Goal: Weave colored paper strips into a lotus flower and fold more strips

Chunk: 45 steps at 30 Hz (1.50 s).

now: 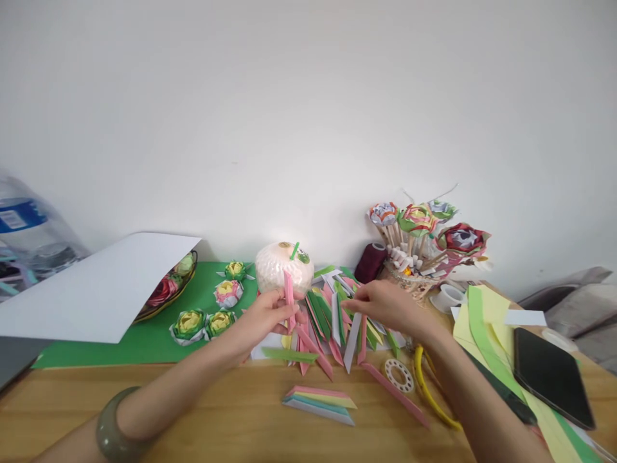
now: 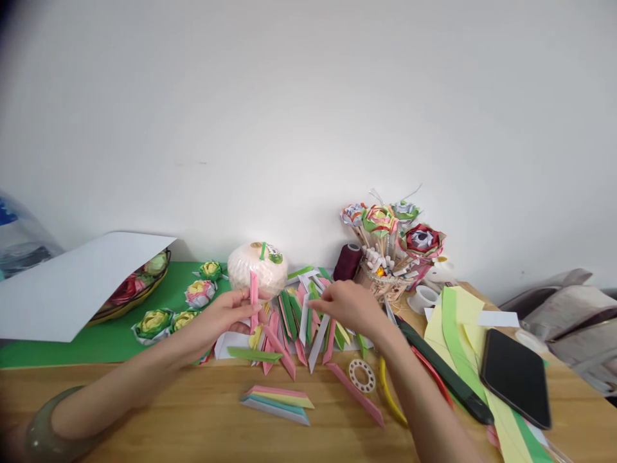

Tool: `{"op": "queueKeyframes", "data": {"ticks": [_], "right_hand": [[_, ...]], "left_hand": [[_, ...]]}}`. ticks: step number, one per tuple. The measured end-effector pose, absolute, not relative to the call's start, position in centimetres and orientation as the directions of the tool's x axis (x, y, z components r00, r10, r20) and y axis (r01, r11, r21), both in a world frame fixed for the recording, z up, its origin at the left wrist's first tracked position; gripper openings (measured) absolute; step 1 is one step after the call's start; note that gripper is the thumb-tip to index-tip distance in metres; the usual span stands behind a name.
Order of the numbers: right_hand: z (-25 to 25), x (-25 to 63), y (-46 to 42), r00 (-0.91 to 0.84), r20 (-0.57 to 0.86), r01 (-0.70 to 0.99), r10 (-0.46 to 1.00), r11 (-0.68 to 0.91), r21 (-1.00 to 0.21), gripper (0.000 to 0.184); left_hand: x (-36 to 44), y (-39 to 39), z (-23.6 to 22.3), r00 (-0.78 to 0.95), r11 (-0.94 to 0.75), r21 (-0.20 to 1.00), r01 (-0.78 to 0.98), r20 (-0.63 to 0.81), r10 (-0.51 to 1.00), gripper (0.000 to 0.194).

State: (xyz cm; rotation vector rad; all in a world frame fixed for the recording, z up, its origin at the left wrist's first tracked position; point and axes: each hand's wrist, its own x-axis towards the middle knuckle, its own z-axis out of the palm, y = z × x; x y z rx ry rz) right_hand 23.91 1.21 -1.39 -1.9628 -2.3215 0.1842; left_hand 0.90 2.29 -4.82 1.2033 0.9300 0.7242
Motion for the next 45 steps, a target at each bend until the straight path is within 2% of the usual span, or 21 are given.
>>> {"op": "queueKeyframes", "data": {"ticks": [2, 5, 9, 13, 16, 19, 22, 25, 29, 34, 38, 42, 45], "right_hand": [[-2.7, 22.9, 1.2, -0.176, -0.034, 0.979, 0.984, 0.172, -0.11, 0.042], [-4.2, 22.0, 1.4, -0.119, -0.007, 0.993, 0.993, 0.118, -0.024, 0.026], [-4.2, 22.6, 1.9, 0.018, 0.073, 0.998, 0.997, -0.021, 0.051, 0.015], [-3.3, 23.5, 2.4, 0.101, 0.152, 0.992, 0.983, -0.112, 0.066, 0.017], [-2.8, 23.7, 2.4, 0.123, 0.19, 0.989, 0.974, -0.136, 0.059, 0.026], [-2.5, 23.5, 2.2, 0.096, 0.218, 0.993, 0.971, -0.11, 0.053, 0.032], [-2.7, 23.2, 2.0, -0.013, 0.171, 0.999, 0.985, 0.005, 0.047, 0.02], [-3.2, 22.8, 1.9, -0.092, 0.093, 0.995, 0.991, 0.09, 0.033, 0.018], [-4.0, 22.4, 2.0, -0.075, 0.08, 0.997, 0.994, 0.075, 0.003, 0.02], [-3.9, 22.2, 2.0, 0.032, 0.127, 0.992, 0.991, -0.016, -0.123, 0.024], [-3.0, 21.9, 1.7, 0.094, 0.189, 0.937, 0.977, -0.022, -0.35, 0.024], [-2.3, 20.3, 0.8, -0.032, 0.096, 0.77, 0.995, 0.086, -0.632, 0.025], [-2.4, 18.8, 0.1, -0.129, 0.017, 0.631, 0.991, 0.096, -0.77, 0.023]], "left_hand": [[1.0, 2.3, -4.9, 0.462, 0.228, 0.973, 0.023, -0.213, 0.861, 0.038], [1.1, 2.6, -5.0, 0.46, 0.238, 0.97, 0.041, -0.23, 0.858, 0.041], [1.0, 2.9, -5.4, 0.456, 0.238, 0.97, 0.056, -0.237, 0.858, 0.042], [0.9, 3.0, -5.6, 0.485, 0.241, 0.969, 0.048, -0.234, 0.843, 0.044], [0.9, 3.0, -5.6, 0.482, 0.244, 0.968, 0.051, -0.238, 0.843, 0.045], [0.9, 3.0, -5.5, 0.483, 0.248, 0.967, 0.053, -0.242, 0.842, 0.043], [0.9, 3.0, -5.5, 0.486, 0.25, 0.967, 0.053, -0.243, 0.84, 0.041], [0.9, 2.9, -5.5, 0.49, 0.248, 0.967, 0.057, -0.244, 0.837, 0.04], [0.9, 2.8, -5.5, 0.494, 0.235, 0.971, 0.054, -0.23, 0.838, 0.037], [0.9, 2.7, -5.6, 0.511, 0.222, 0.974, 0.044, -0.212, 0.833, 0.032], [1.1, 2.6, -5.6, 0.485, 0.216, 0.976, 0.032, -0.204, 0.851, 0.029], [1.4, 2.2, -5.4, 0.489, 0.208, 0.978, -0.009, -0.177, 0.854, 0.03], [1.5, 1.9, -5.4, 0.514, 0.216, 0.975, -0.059, -0.156, 0.844, 0.031]]}}
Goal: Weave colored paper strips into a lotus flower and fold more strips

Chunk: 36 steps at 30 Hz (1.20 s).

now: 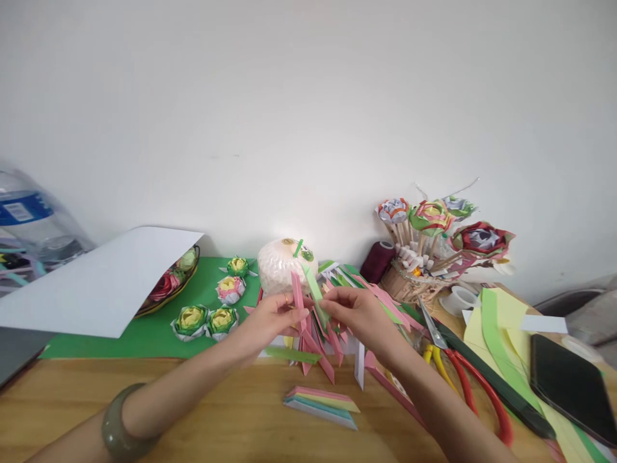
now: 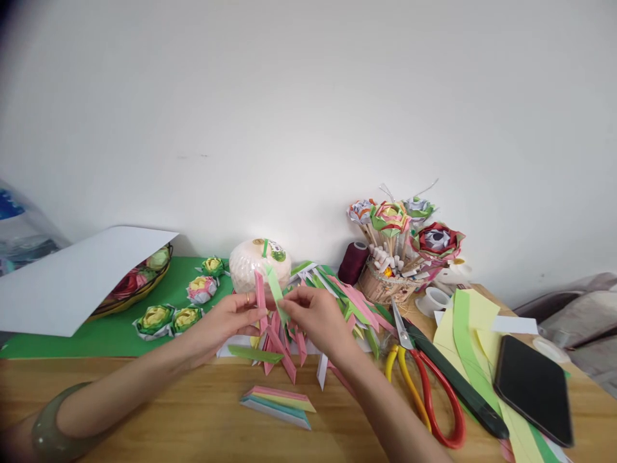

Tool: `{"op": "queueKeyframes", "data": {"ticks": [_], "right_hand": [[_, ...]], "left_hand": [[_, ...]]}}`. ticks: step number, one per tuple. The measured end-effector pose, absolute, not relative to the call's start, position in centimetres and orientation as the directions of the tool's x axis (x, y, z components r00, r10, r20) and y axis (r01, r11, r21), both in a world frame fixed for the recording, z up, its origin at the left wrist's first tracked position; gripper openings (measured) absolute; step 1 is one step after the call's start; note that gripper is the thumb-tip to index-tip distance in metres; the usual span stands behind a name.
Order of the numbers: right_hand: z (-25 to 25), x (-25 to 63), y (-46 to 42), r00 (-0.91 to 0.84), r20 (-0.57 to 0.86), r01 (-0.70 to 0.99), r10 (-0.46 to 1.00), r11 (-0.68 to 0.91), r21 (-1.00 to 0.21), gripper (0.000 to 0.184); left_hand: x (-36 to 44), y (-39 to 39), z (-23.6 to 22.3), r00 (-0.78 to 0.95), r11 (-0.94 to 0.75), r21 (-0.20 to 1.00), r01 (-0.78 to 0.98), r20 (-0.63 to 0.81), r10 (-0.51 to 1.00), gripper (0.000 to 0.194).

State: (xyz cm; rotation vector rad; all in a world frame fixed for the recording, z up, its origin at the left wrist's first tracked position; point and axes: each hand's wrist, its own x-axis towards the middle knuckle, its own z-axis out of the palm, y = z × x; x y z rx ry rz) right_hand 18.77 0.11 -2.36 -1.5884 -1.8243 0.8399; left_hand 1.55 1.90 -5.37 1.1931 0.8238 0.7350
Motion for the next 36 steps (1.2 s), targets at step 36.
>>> {"op": "queueKeyframes", "data": {"ticks": [36], "right_hand": [[-4.8, 17.1, -0.2, -0.238, 0.104, 0.601, 0.966, 0.231, -0.765, 0.019]], "left_hand": [[-0.2, 3.0, -3.1, 0.359, 0.046, 0.999, 0.015, -0.048, 0.932, 0.03]]}}
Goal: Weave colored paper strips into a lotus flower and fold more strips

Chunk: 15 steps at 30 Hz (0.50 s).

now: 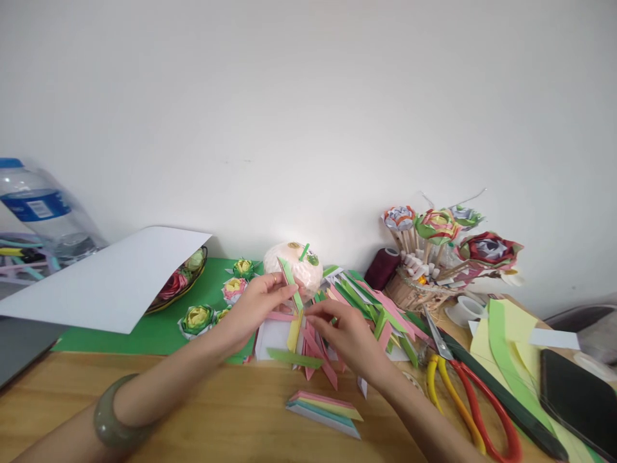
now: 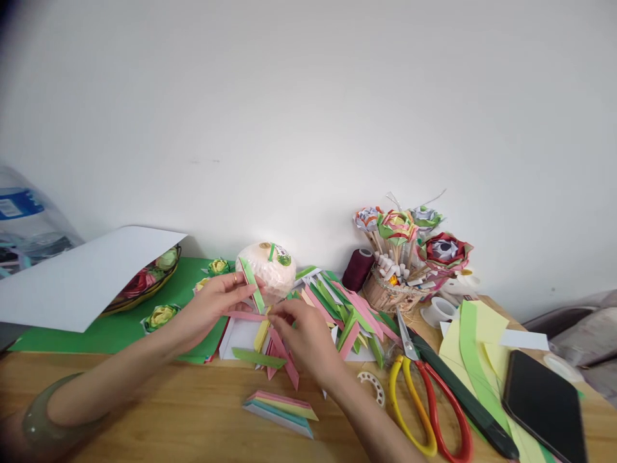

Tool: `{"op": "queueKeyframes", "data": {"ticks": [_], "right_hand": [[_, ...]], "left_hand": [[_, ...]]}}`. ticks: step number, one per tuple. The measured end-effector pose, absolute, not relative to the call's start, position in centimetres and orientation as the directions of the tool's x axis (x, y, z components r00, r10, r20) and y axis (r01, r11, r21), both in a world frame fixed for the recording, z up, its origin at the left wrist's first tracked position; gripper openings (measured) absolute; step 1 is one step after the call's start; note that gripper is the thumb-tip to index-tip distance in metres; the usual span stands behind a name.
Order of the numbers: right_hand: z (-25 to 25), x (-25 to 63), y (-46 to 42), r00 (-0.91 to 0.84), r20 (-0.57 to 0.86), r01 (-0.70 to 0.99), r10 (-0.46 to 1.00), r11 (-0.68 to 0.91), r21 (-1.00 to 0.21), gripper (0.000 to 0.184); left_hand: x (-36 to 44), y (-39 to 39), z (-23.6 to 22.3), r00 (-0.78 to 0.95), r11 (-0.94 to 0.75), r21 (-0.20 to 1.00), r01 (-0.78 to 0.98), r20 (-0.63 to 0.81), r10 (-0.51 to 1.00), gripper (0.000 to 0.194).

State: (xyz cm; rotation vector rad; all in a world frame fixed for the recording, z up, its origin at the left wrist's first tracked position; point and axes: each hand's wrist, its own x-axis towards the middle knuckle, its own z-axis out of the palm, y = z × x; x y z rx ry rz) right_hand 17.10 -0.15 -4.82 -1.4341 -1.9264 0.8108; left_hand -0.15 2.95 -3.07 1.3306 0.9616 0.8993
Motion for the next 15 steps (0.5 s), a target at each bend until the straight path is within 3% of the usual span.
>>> {"op": "queueKeyframes", "data": {"ticks": [2, 6, 8, 15], "right_hand": [[-5.2, 16.8, -0.4, -0.323, 0.089, 0.717, 0.942, 0.306, -0.626, 0.021], [-6.0, 16.6, -0.7, -0.375, 0.01, 0.841, 0.927, 0.344, -0.418, 0.025], [-6.2, 16.6, -0.6, -0.351, -0.004, 0.878, 0.936, 0.328, -0.348, 0.024], [-6.2, 16.3, -0.4, -0.255, 0.005, 0.95, 0.967, 0.252, -0.186, 0.018]], "left_hand": [[-0.7, 3.5, -2.9, 0.405, -0.077, 0.962, 0.262, -0.038, 0.914, 0.026], [-1.2, 4.4, -3.9, 0.416, -0.28, 0.667, 0.69, -0.049, 0.908, 0.024], [-1.0, 4.5, -4.9, 0.434, -0.302, 0.599, 0.742, -0.085, 0.897, 0.024], [-0.1, 4.1, -6.4, 0.447, -0.305, 0.599, 0.74, -0.101, 0.889, 0.019]]}}
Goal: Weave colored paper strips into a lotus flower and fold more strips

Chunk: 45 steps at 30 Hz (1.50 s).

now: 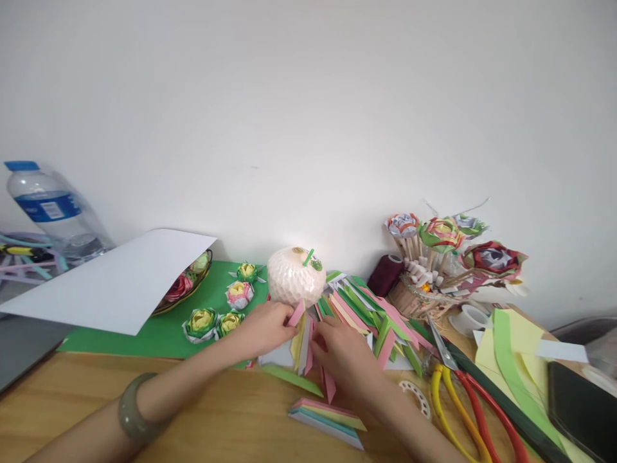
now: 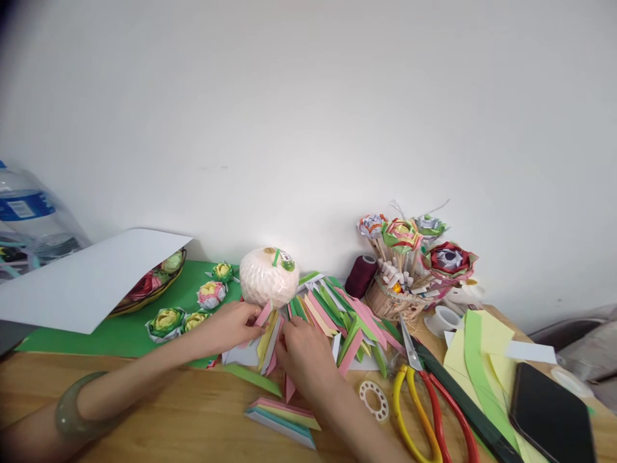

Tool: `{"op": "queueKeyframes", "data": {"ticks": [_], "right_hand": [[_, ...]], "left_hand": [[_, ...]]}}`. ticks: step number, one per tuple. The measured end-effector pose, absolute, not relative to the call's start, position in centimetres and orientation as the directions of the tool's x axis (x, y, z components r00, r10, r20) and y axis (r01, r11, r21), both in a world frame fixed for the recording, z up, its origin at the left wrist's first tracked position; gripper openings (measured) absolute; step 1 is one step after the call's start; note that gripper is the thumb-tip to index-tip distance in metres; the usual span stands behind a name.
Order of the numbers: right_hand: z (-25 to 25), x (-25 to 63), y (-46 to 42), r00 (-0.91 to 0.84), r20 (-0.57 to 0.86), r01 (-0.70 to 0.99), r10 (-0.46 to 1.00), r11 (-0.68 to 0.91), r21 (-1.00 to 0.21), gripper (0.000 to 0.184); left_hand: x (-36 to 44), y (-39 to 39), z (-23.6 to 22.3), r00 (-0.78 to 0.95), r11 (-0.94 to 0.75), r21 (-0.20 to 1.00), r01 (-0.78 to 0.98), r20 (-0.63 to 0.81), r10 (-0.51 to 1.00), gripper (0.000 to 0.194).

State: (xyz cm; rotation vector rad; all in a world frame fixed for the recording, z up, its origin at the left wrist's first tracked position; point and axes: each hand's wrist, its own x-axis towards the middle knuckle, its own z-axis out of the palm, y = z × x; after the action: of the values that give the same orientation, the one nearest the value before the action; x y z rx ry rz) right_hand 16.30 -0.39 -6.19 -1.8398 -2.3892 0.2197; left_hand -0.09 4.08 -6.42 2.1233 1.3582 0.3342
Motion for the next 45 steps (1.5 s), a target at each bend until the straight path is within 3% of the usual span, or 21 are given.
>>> {"op": "queueKeyframes", "data": {"ticks": [11, 22, 25, 30, 38, 45], "right_hand": [[-6.7, 15.7, -0.8, -0.198, 0.043, 0.974, 0.979, 0.202, -0.106, 0.014], [-7.0, 15.8, -0.7, -0.24, 0.086, 0.956, 0.967, 0.25, -0.151, 0.015], [-7.1, 15.3, -0.7, -0.216, 0.096, 0.961, 0.972, 0.229, -0.154, 0.019], [-7.3, 15.0, -0.2, -0.149, 0.077, 0.971, 0.986, 0.16, -0.176, 0.01], [-6.3, 16.3, 0.5, -0.039, 0.012, 0.974, 0.999, 0.041, -0.223, 0.021], [-4.7, 17.9, 0.7, -0.008, 0.023, 0.985, 1.0, 0.012, -0.171, 0.028]], "left_hand": [[-0.2, 4.3, -5.9, 0.476, -0.276, 0.655, 0.703, -0.146, 0.867, 0.017], [-0.9, 5.1, -5.6, 0.496, -0.268, 0.719, 0.642, -0.123, 0.859, 0.024], [-1.0, 5.4, -6.0, 0.533, -0.263, 0.755, 0.601, -0.134, 0.835, 0.023], [-1.2, 5.8, -6.3, 0.566, -0.25, 0.798, 0.548, -0.133, 0.814, 0.024], [-1.3, 6.0, -6.2, 0.571, -0.231, 0.833, 0.503, -0.119, 0.812, 0.025], [-1.2, 5.8, -6.0, 0.586, -0.222, 0.861, 0.459, -0.106, 0.803, 0.022]]}}
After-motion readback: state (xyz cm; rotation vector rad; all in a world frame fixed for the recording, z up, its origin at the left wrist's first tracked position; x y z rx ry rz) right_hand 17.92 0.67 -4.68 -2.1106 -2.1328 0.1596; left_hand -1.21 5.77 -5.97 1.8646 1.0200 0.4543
